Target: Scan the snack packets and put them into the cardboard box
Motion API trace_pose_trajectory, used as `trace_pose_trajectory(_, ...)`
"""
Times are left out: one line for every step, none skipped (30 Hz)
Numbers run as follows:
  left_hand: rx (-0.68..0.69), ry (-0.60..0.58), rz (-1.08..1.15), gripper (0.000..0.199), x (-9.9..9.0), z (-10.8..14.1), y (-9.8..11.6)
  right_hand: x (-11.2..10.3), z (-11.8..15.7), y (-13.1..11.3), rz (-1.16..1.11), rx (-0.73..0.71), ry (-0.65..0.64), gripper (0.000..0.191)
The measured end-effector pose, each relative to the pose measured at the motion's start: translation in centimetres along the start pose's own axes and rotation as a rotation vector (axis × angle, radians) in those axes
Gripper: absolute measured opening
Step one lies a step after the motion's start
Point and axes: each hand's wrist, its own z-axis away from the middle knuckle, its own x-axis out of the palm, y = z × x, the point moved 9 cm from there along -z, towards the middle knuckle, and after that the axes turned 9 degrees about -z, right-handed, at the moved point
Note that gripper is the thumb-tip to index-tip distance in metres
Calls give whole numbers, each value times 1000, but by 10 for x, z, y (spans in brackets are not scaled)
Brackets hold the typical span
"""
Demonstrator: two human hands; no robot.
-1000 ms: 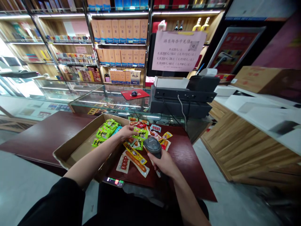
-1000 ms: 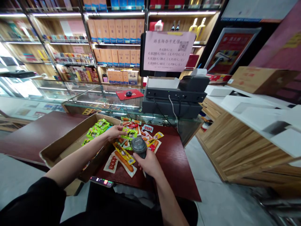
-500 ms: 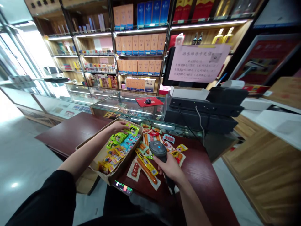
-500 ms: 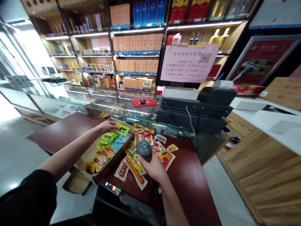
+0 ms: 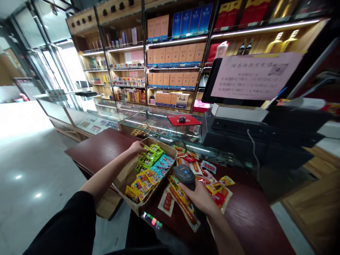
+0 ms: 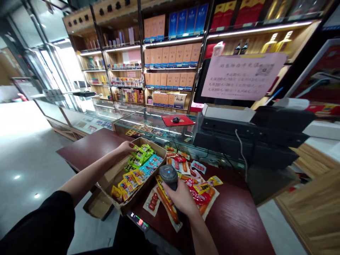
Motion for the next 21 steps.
trace_pose_trajectory(46,48,-96,33,-6,0,4,-1,0,1,-9,5,4,30)
trace_pose_trajectory(93,95,-181,33,-11,1,10,-1,-1,2,-19,8,5,30)
trace_pose_trajectory(133,135,-250,33,-15,2,16,-2,-1,3,-29,9,3,31)
trace_pose_trajectory(163,163,-303,33,-17,4,23,-2,0,3,-38,10,1,31)
trace_pose_trajectory(184,180,-343,33,-17,5,30,-3,0,4,-43,10,0,31)
trace_pose_trajectory(204,186,-372,33,-16,7,38,-4,2,4,-45,11,1,31)
trace_pose_trajectory(223,184,-393,34,-12,9,47,-6,3,4,-48,14,5,31)
trace_pose_trajectory(245,173,-405,35,-6,11,58,-9,4,4,-53,17,10,31)
trace_pose_trajectory(271,156,-410,36,2,13,70,-12,6,4,-58,19,15,30)
trace_pose_trajectory(301,136,-411,36,11,16,84,-15,8,5,-61,21,23,29)
trace_pose_trajectory(333,114,-409,36,21,19,99,-20,10,6,-61,24,36,28)
trace_pose_trajectory(370,94,-406,35,33,22,115,-26,11,9,-60,27,50,27)
trace_pose_trajectory(408,76,-407,33,45,25,132,-32,14,11,-55,30,66,27)
trace_pose_trajectory(442,62,-414,32,58,28,148,-38,16,14,-51,31,83,27)
trace_pose_trajectory(473,47,-428,31,71,31,165,-45,19,18,-53,29,100,27)
trace_pose_trajectory(498,35,-447,31,85,34,180,-53,22,21,-61,19,116,28)
trace_pose_trajectory(523,23,-469,30,99,36,195,-60,25,24,-69,10,137,29)
trace_pose_trajectory(545,9,-490,31,113,37,209,-69,29,28,-78,9,164,31)
trace_pose_trajectory(567,-8,-510,31,127,37,221,-78,34,32,-85,12,197,32)
trace_pose_trajectory(592,-24,-528,32,140,37,233,-88,39,36,-87,16,234,33)
trace_pose_trajectory(618,-40,-546,33,154,35,243,-98,44,39,-83,16,268,33)
